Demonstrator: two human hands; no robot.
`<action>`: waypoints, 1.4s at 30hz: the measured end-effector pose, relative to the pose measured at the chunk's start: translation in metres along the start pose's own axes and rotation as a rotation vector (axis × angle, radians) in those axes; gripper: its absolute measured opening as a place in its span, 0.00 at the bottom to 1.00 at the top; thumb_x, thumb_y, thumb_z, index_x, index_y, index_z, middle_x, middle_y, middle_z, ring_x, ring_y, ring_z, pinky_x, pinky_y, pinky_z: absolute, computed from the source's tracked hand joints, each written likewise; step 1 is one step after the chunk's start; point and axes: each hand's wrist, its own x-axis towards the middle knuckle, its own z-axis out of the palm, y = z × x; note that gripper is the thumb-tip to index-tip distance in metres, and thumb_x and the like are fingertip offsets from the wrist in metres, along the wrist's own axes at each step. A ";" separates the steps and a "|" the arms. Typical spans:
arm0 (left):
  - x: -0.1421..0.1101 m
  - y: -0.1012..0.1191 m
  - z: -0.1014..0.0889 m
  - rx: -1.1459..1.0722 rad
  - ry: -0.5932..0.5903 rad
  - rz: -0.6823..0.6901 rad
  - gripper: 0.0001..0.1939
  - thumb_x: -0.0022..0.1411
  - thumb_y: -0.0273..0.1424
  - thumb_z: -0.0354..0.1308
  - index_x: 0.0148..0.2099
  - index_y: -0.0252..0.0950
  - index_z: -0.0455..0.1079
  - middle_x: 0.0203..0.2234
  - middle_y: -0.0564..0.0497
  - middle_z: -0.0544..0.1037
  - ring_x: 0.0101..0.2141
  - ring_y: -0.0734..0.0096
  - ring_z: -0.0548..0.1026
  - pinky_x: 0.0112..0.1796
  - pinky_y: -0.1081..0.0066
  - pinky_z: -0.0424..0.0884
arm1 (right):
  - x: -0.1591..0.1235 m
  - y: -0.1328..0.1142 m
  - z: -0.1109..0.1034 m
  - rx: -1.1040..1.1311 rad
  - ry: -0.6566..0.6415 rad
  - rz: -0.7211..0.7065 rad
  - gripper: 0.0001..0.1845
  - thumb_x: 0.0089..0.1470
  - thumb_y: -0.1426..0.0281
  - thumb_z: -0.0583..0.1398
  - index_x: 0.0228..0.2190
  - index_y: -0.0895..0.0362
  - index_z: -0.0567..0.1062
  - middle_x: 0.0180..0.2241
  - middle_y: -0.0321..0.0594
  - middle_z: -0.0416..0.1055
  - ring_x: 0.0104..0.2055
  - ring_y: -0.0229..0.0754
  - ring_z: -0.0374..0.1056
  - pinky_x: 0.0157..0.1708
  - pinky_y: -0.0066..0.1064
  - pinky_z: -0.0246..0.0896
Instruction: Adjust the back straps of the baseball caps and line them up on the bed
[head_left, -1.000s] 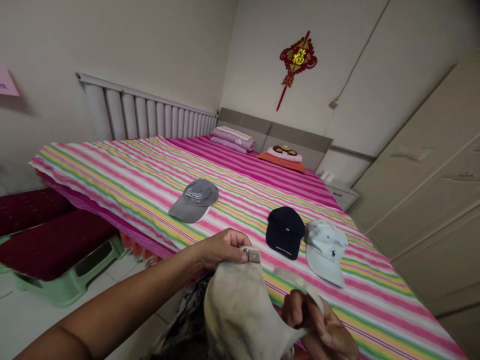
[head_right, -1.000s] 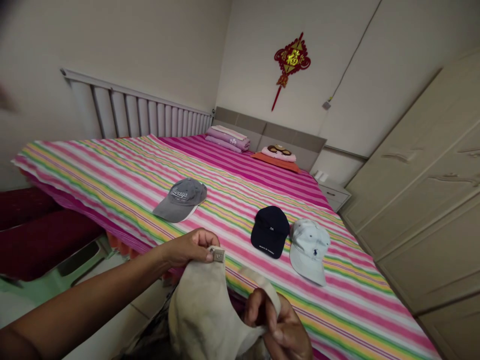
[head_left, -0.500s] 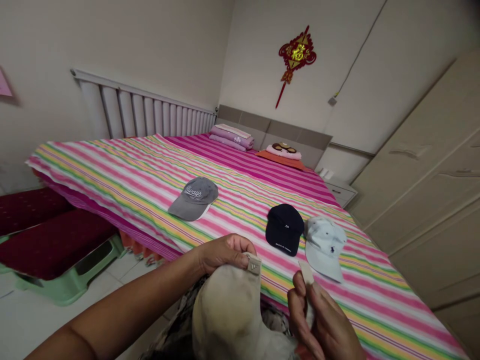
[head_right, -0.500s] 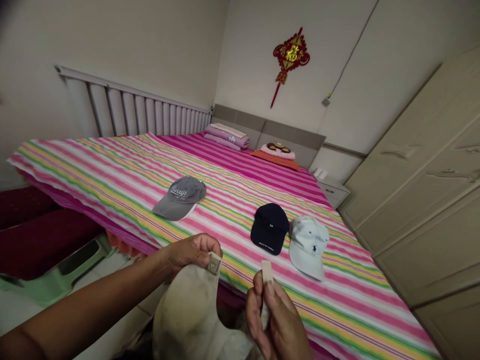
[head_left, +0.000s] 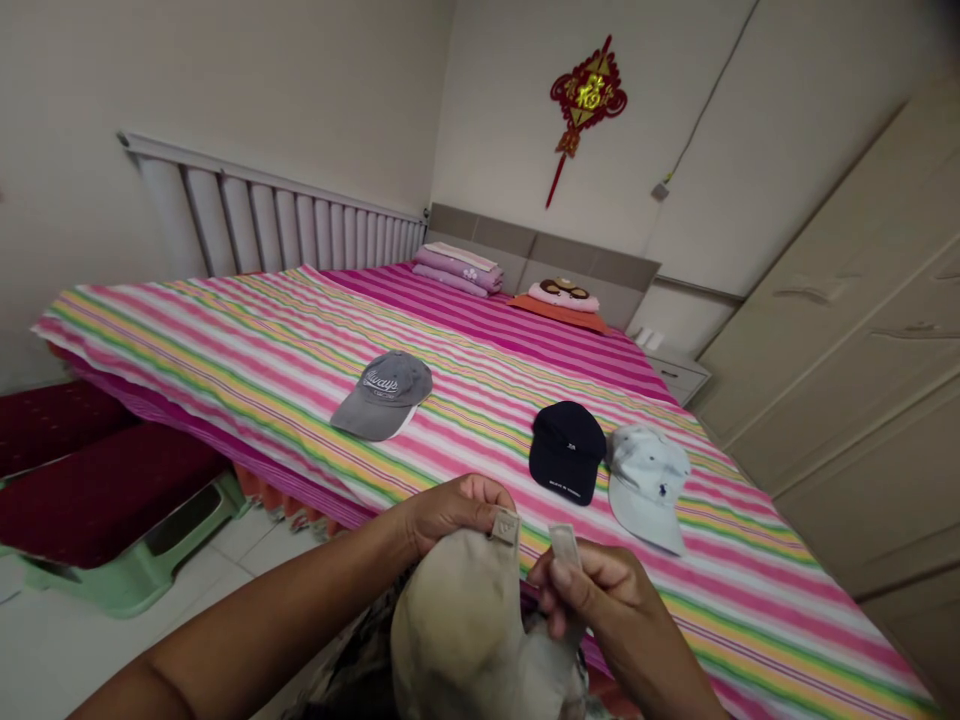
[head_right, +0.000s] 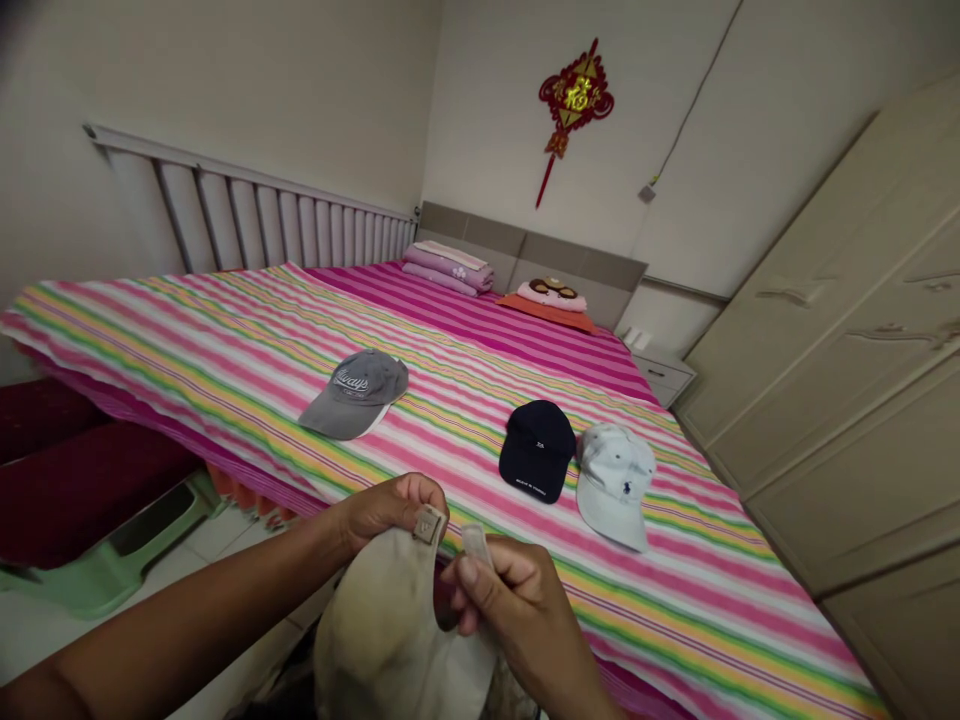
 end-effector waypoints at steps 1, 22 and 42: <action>0.001 0.000 0.000 0.001 -0.005 -0.009 0.13 0.36 0.29 0.68 0.26 0.28 0.72 0.17 0.50 0.74 0.15 0.79 0.68 0.17 0.80 0.62 | 0.001 -0.002 0.000 0.008 -0.021 0.022 0.20 0.47 0.56 0.58 0.18 0.61 0.70 0.15 0.35 0.65 0.17 0.33 0.58 0.20 0.25 0.50; 0.008 -0.002 -0.010 0.018 0.025 -0.049 0.14 0.33 0.30 0.69 0.25 0.28 0.73 0.17 0.51 0.74 0.16 0.79 0.69 0.18 0.80 0.62 | 0.018 0.004 -0.004 -0.007 -0.157 0.123 0.18 0.51 0.60 0.52 0.17 0.58 0.66 0.08 0.28 0.57 0.12 0.29 0.47 0.17 0.25 0.42; 0.003 0.005 0.011 0.271 0.128 -0.154 0.17 0.32 0.34 0.68 0.24 0.28 0.70 0.16 0.53 0.72 0.15 0.82 0.65 0.18 0.81 0.60 | 0.014 -0.001 -0.012 -0.227 -0.237 0.100 0.18 0.50 0.62 0.50 0.14 0.57 0.59 0.12 0.31 0.55 0.15 0.31 0.47 0.16 0.26 0.41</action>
